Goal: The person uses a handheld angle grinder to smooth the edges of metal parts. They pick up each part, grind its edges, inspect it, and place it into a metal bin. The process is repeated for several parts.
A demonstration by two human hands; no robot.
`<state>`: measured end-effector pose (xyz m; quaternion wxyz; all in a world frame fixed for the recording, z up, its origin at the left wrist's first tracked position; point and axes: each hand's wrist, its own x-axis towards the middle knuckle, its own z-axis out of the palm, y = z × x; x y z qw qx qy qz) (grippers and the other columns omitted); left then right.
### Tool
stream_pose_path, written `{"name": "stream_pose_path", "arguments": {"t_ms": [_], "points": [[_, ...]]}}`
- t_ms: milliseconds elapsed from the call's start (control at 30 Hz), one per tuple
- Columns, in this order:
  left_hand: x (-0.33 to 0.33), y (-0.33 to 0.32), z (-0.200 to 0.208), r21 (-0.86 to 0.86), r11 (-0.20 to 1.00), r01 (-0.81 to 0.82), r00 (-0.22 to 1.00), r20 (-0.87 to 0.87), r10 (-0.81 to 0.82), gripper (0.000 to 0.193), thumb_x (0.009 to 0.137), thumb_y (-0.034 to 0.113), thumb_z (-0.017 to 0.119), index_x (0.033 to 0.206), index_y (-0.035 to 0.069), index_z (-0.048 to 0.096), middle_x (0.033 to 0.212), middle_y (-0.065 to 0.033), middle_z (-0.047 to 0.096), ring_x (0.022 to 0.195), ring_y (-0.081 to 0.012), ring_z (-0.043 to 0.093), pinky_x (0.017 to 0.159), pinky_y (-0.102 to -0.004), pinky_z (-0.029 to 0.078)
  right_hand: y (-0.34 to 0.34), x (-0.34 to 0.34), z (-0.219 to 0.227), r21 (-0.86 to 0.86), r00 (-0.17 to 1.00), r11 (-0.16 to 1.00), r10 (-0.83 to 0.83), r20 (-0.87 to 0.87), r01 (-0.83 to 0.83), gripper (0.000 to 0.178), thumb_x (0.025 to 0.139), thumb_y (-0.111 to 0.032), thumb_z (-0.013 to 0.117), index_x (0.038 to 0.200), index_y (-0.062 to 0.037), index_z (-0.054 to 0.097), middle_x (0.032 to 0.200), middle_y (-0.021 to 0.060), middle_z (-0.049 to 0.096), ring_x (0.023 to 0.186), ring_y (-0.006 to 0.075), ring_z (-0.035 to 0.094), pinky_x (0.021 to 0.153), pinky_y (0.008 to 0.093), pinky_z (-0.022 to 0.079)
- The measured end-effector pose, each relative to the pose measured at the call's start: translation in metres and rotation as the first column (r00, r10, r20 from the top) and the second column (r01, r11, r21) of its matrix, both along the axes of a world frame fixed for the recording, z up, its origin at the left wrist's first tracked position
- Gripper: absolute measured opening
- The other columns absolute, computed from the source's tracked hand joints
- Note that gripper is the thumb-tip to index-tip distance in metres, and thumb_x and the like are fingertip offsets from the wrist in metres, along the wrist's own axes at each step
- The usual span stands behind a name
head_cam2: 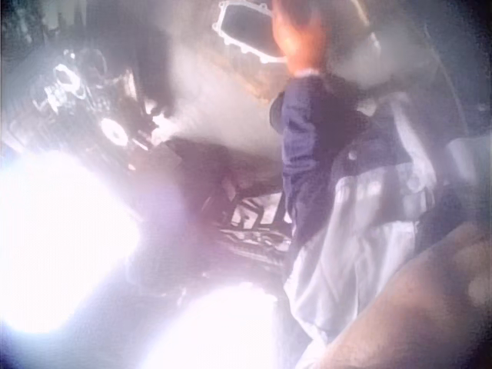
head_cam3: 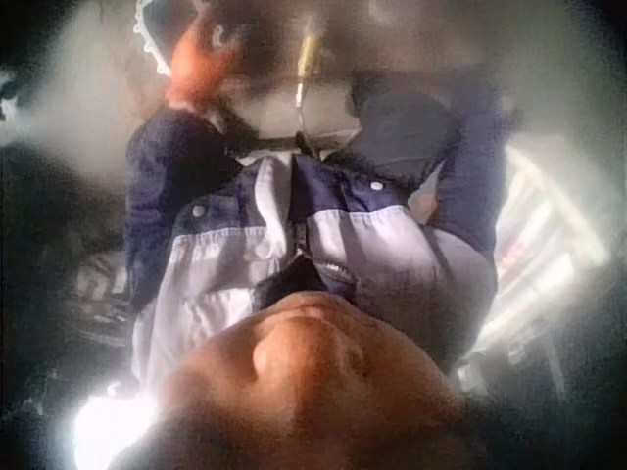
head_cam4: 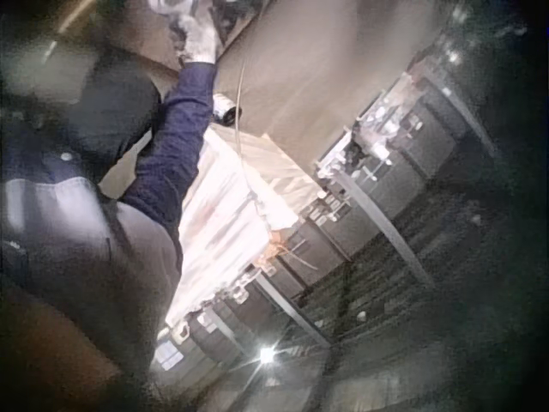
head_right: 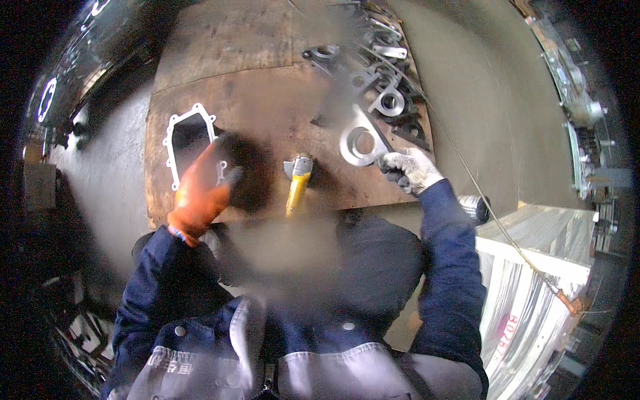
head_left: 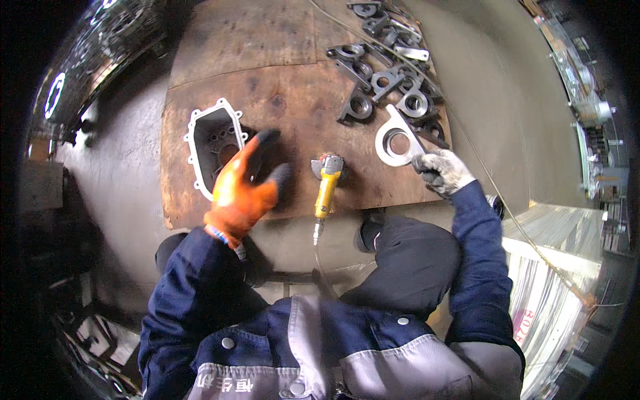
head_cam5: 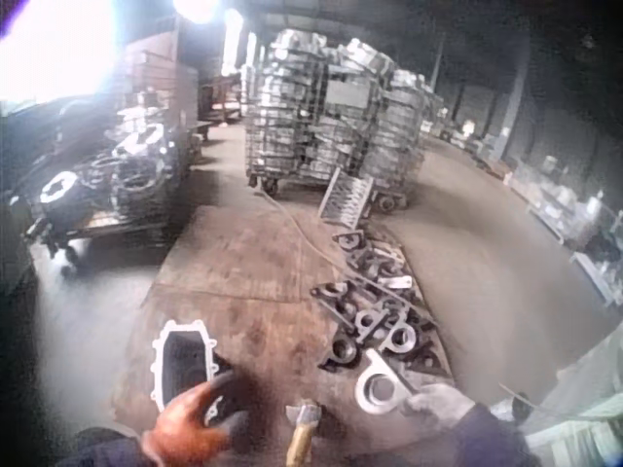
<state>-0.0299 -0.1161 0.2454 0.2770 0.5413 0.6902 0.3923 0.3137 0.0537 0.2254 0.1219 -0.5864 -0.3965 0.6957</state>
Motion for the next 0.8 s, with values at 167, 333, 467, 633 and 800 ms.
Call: {"name": "stream_pose_path", "arguments": {"t_ms": [167,333,467,633,800], "points": [[0.008,-0.005,0.041,0.375,0.905,0.199,0.868,-0.497,0.015,0.085,0.057,0.02,0.077,0.132,0.003,0.041,0.13,-0.0191,0.047,0.12,-0.0344,0.045,0.101,-0.0397,0.036,-0.043,-0.091,0.158,0.161,0.58,0.585,0.655,0.484,-0.795,0.033,0.072,-0.026,0.075,0.088,0.0008,0.065,0.067,0.0041,0.063,0.056,0.0076,0.058,0.048,0.0228,0.044],[-0.005,-0.024,0.044,0.118,0.907,0.404,0.914,-0.083,-0.397,0.044,0.058,0.017,0.073,0.097,0.003,0.058,0.086,-0.0195,0.063,0.085,-0.0359,0.061,0.07,-0.0424,0.048,-0.09,-0.176,0.228,0.06,0.17,0.181,0.694,0.699,-0.982,0.04,0.068,-0.039,0.074,0.079,-0.0014,0.065,0.061,0.0069,0.06,0.054,0.0135,0.057,0.054,0.0293,0.046],[-0.004,-0.051,0.035,-0.002,0.869,0.495,0.868,0.054,-0.494,0.042,0.06,0.017,0.07,0.098,0.004,0.059,0.084,-0.0189,0.064,0.085,-0.036,0.062,0.073,-0.0388,0.049,-0.104,-0.213,0.222,0.283,0.105,-0.175,0.652,0.751,-0.943,0.044,0.06,-0.036,0.075,0.084,-0.0011,0.063,0.072,0.0103,0.06,0.065,0.0195,0.059,0.063,0.0324,0.047],[0.004,-0.062,0.026,0.176,0.909,0.379,0.514,0.777,-0.364,0.037,0.064,0.002,0.064,0.101,0.004,0.059,0.08,-0.0055,0.064,0.07,-0.0123,0.058,0.062,-0.0268,0.047,-0.103,-0.221,0.236,0.461,0.485,0.185,0.511,0.709,-0.868,0.045,0.075,-0.021,0.069,0.113,-0.0009,0.057,0.083,0.0056,0.061,0.066,0.009,0.058,0.054,0.0214,0.046],[-0.002,-0.058,0.028,0.28,0.922,0.267,0.132,0.937,-0.323,0.043,0.066,-0.005,0.061,0.108,0.004,0.056,0.086,0.0018,0.062,0.068,-0.0071,0.055,0.056,-0.023,0.045,-0.139,-0.204,0.264,0.563,0.716,0.46,0.565,0.411,-0.686,0.046,0.077,-0.011,0.066,0.12,0.0017,0.053,0.084,0.0061,0.062,0.066,0.0072,0.056,0.049,0.0182,0.043]]}}
